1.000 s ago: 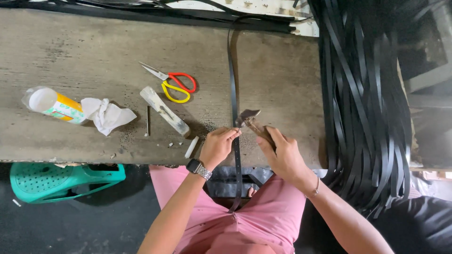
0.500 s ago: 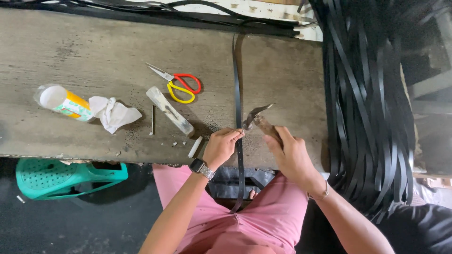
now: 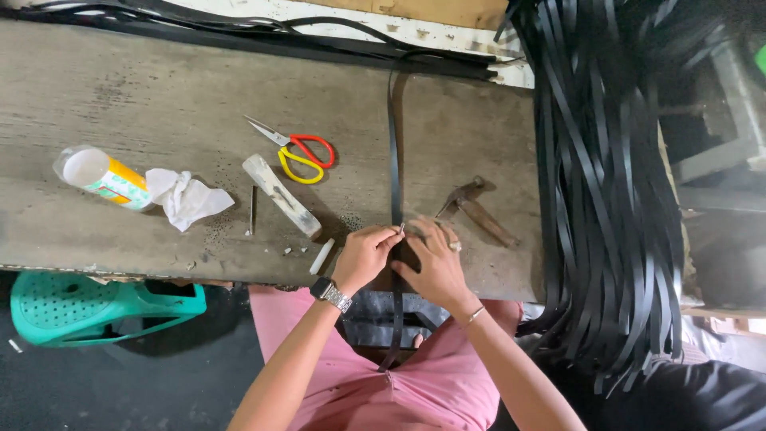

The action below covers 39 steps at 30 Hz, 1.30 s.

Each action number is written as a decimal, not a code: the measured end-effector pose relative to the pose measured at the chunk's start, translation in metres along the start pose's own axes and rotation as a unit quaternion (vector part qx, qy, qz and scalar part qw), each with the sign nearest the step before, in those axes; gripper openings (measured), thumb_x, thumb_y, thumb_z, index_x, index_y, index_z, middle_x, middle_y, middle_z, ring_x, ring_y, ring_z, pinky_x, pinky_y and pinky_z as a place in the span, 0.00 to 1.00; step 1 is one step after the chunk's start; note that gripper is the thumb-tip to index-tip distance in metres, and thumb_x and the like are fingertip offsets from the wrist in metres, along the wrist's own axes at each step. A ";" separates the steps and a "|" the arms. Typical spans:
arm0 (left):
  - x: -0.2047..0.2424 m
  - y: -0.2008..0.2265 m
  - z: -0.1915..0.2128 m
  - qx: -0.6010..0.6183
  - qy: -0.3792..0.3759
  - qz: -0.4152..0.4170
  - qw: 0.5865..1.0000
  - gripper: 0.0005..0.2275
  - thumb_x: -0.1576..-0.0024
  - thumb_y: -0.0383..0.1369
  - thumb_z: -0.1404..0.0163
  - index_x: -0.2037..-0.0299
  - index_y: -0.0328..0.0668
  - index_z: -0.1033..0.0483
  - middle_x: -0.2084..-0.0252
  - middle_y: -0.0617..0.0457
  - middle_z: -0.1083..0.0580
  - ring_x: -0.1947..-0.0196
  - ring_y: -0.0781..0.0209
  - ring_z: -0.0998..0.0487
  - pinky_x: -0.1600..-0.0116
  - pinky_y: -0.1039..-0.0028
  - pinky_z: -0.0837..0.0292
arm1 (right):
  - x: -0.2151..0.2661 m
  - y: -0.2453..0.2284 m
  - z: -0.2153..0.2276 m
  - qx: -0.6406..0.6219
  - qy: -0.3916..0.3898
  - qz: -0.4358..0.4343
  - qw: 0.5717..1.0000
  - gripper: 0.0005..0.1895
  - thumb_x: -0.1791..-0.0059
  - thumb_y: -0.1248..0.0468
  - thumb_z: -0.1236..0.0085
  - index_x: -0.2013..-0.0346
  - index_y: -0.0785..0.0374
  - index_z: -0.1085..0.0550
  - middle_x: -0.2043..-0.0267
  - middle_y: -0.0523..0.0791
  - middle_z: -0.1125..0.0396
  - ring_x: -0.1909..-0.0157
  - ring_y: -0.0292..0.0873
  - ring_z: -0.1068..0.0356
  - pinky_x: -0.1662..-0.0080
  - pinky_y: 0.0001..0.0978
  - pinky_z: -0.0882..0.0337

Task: Punching a series of holes into a long leather strip using a hammer and a metal punch on a workbench.

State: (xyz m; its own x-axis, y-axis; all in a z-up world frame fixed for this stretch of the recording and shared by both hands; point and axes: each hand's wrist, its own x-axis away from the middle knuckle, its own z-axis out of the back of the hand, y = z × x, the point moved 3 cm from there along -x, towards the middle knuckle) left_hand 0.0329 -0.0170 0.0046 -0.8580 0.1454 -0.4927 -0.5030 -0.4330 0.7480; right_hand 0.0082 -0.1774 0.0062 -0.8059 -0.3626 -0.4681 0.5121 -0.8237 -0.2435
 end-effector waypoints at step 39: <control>0.104 0.071 0.046 0.258 -0.028 0.349 0.900 0.11 0.38 0.38 0.51 0.65 0.43 0.18 0.77 0.59 0.29 0.75 0.68 0.32 0.65 0.79 0.38 | 0.084 -0.066 0.049 -0.316 -0.211 0.052 0.924 0.14 0.50 0.68 0.54 0.81 0.64 0.30 0.71 0.48 0.25 0.72 0.46 0.24 0.73 0.38 0.30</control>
State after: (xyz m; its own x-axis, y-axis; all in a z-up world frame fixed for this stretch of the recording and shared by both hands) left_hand -0.0971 0.0088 0.0268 -0.9805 0.0494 0.1902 0.1920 0.0330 0.9808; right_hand -0.1081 -0.1746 0.0248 -0.7183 -0.6732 -0.1757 0.5569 -0.4050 -0.7251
